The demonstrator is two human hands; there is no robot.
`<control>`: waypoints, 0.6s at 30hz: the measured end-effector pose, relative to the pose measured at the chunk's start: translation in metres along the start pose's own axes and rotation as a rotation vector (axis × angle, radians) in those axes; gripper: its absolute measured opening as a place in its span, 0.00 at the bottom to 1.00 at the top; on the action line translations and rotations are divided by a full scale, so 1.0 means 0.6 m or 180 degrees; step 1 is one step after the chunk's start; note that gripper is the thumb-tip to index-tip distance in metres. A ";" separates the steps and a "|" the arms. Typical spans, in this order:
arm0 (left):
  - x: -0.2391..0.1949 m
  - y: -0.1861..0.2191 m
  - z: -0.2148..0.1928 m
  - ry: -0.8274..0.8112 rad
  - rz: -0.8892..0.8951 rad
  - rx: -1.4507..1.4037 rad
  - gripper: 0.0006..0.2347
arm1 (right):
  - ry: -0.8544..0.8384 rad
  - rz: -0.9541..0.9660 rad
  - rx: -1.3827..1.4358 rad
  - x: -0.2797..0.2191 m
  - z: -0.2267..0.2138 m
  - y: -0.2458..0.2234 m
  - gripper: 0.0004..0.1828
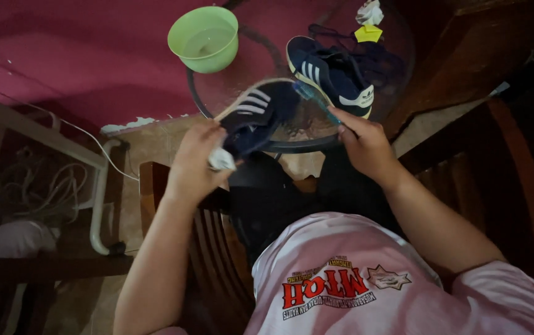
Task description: The person scrubs a navy blue sneaker with a toothbrush, focusing on the sole, sides, and upper fabric. They rotate the shoe to reach different areas and continue brushing throughout the clip.
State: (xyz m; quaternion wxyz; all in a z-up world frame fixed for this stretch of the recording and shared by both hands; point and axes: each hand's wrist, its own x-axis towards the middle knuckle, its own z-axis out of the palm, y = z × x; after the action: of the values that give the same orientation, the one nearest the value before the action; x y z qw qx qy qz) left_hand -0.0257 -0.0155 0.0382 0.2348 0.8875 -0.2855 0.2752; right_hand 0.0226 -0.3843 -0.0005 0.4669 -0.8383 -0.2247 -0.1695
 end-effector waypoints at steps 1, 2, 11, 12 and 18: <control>-0.004 -0.004 0.018 0.0007 0.0005 -0.0003 0.31 | 0.0004 -0.0004 -0.0008 0.000 -0.003 -0.016 0.27; -0.009 -0.007 0.035 0.0127 0.0553 0.0593 0.28 | -0.0049 -0.0185 0.0093 0.003 -0.007 -0.032 0.26; 0.001 0.078 0.073 0.0630 0.1991 0.1628 0.11 | -0.0635 -0.1368 -0.0959 -0.005 0.002 -0.101 0.22; 0.002 0.086 0.076 0.0632 0.2025 0.1622 0.10 | -0.0652 -0.1457 -0.0816 -0.010 0.007 -0.101 0.22; -0.009 0.080 0.103 0.0778 0.2064 0.1607 0.11 | -0.0431 -0.0608 -0.2440 0.050 -0.015 0.039 0.27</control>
State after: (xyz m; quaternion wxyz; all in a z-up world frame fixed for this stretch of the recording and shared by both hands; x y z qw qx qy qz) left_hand -0.0378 -0.0841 0.0017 -0.0563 0.7423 -0.4434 0.4992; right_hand 0.0597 -0.3963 0.0022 0.0865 -0.9364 -0.2524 -0.2280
